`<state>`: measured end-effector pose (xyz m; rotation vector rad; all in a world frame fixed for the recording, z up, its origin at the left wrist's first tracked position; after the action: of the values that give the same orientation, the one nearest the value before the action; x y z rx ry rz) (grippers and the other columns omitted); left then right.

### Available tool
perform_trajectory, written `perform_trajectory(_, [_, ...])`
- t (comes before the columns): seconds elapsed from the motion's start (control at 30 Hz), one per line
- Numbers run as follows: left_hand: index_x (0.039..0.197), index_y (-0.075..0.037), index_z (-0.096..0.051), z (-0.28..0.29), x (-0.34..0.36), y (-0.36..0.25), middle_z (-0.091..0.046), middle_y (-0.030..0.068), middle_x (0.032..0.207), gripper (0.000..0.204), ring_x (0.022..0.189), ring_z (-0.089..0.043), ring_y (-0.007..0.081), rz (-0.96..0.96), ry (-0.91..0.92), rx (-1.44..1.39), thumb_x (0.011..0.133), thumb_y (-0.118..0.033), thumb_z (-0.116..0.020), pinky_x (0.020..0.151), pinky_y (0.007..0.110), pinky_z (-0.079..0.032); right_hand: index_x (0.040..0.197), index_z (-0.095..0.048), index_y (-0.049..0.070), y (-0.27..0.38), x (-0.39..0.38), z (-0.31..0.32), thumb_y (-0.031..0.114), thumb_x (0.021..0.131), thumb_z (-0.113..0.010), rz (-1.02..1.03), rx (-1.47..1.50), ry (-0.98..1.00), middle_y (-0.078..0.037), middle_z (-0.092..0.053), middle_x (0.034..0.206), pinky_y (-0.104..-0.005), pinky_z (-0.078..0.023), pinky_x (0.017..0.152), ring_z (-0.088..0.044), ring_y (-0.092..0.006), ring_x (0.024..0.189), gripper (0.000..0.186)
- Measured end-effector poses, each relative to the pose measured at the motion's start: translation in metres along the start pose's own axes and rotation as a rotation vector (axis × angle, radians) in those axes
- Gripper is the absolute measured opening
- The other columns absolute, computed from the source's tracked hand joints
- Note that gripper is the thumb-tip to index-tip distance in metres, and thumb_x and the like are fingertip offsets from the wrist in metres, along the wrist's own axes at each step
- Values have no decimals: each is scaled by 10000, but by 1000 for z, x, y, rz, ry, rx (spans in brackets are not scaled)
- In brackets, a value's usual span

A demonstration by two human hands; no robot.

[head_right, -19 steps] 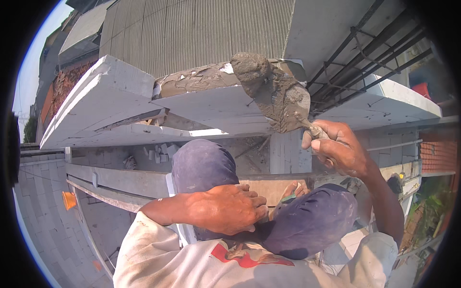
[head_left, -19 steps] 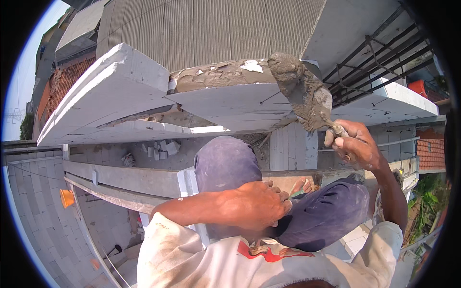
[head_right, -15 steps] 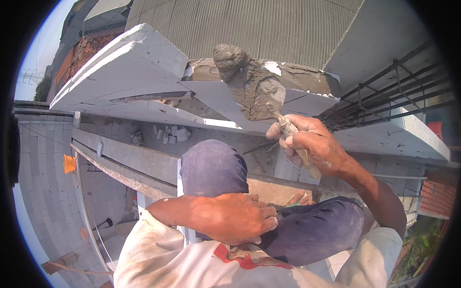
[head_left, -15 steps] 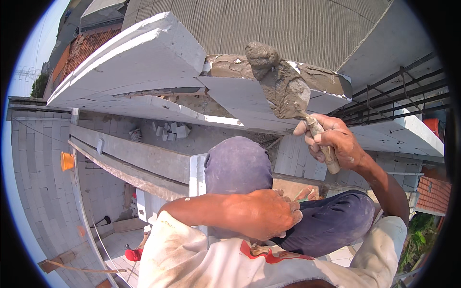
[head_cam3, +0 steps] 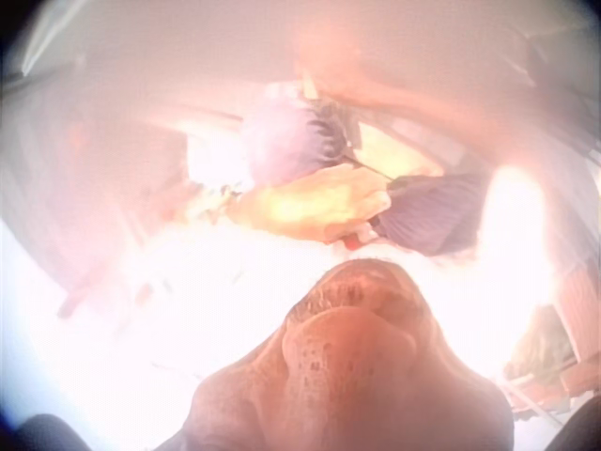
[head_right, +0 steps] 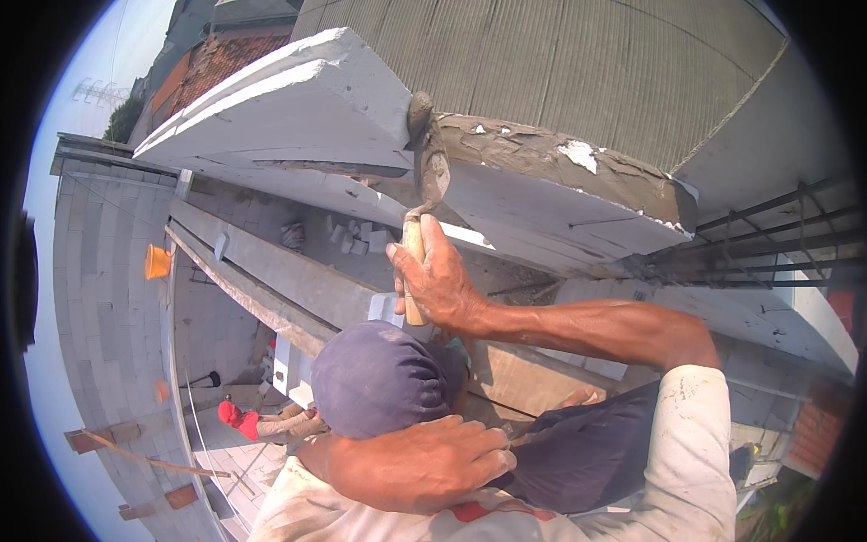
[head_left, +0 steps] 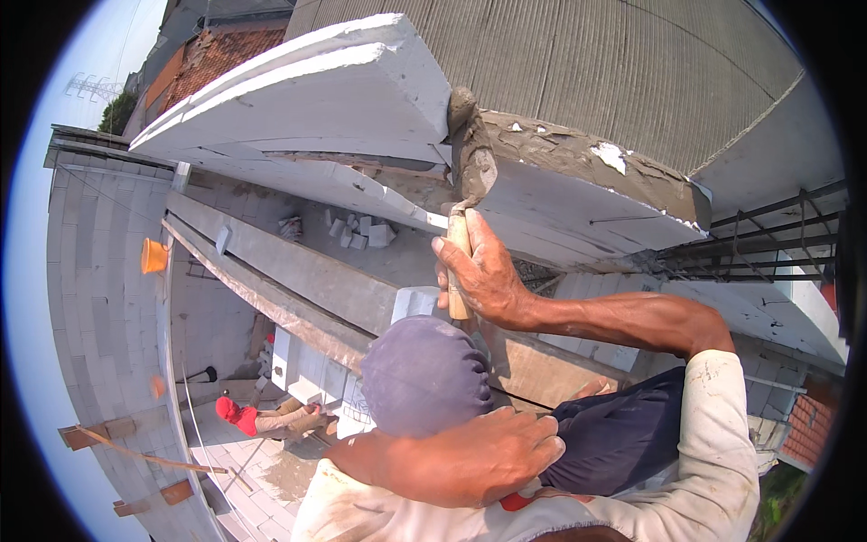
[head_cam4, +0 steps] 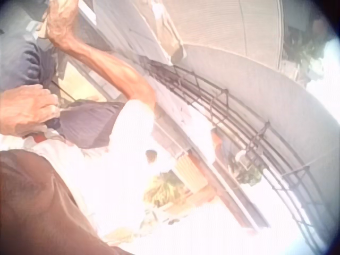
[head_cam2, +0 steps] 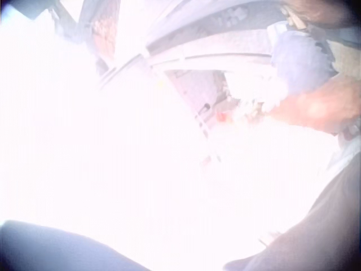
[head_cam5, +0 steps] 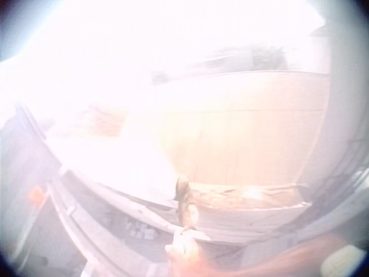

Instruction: The person applies mortar to a roof structure using a trowel and places white rectangular tiles into the gaps. They use a hammer to tap the tiles into position and secure them with nails. The person also handles a bucket of mortar and uses a string line for alignment.

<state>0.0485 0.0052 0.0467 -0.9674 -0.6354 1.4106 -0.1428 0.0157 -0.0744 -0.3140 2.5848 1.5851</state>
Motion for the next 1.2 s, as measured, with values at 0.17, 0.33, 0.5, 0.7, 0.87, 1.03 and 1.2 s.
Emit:
perform_trajectory(0.17, [1267,66,-517,-1,-3,0,-527,147,1079,410,947,-577,270,80,-12,80,922,-134,-616,794,393,-471,1194,-309,49,4,15,-27,316,1071,-598,101,-19,33,-98,-533,947,-311,-617,605,-619,-133,796,412])
perform_trajectory(0.33, [1278,61,-518,-3,-11,2,-533,136,1074,421,974,-588,266,147,-46,148,921,-137,-620,817,388,-480,1262,-297,-9,19,29,-52,317,1068,-602,208,-49,19,-148,-520,1016,-330,-602,601,-618,-170,808,487])
perform_trajectory(0.5, [1307,60,-503,-7,-13,3,-539,142,1100,449,1001,-589,277,206,-52,99,927,-147,-623,833,396,-480,1321,-293,29,23,51,-58,298,1060,-610,354,-211,96,-117,-475,1089,-339,-622,693,-610,-161,887,490])
perform_trajectory(0.7, [1341,50,-482,-4,-13,2,-540,162,1159,462,1047,-582,294,280,-18,72,947,-156,-607,869,415,-471,1429,-256,22,33,47,-67,247,1057,-612,662,-439,51,-104,-466,1072,-336,-578,738,-574,-177,896,563])
perform_trajectory(0.87, [1316,53,-496,-7,-17,3,-548,197,1183,418,1050,-593,324,282,-56,48,959,-145,-586,875,432,-481,1491,-257,-1,12,26,-57,150,1026,-651,612,-347,182,-149,-501,1090,-412,-515,844,-565,-240,946,627])
perform_trajectory(1.03, [1381,37,-489,-10,-26,0,-563,228,1293,471,1125,-594,345,313,-130,83,960,-150,-587,959,442,-470,1452,-318,-8,14,63,-41,171,1013,-678,442,-292,35,-161,-548,1082,-442,-501,855,-590,-265,965,596])
perform_trajectory(1.2, [1371,35,-514,-16,-5,7,-569,235,1274,482,1129,-598,374,379,72,79,973,-212,-631,955,455,-480,1446,-343,11,-5,57,-41,186,988,-702,780,-560,-70,-222,-585,1240,-467,-518,869,-639,-331,1071,608])
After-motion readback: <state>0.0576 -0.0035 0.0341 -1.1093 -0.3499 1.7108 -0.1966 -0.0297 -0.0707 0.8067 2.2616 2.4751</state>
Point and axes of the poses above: each hand's wrist, its own x-axis towards the middle knuckle, its own z-axis out of the back of the hand, y = z × x, the point moved 10 cm from there along x, towards the middle knuckle
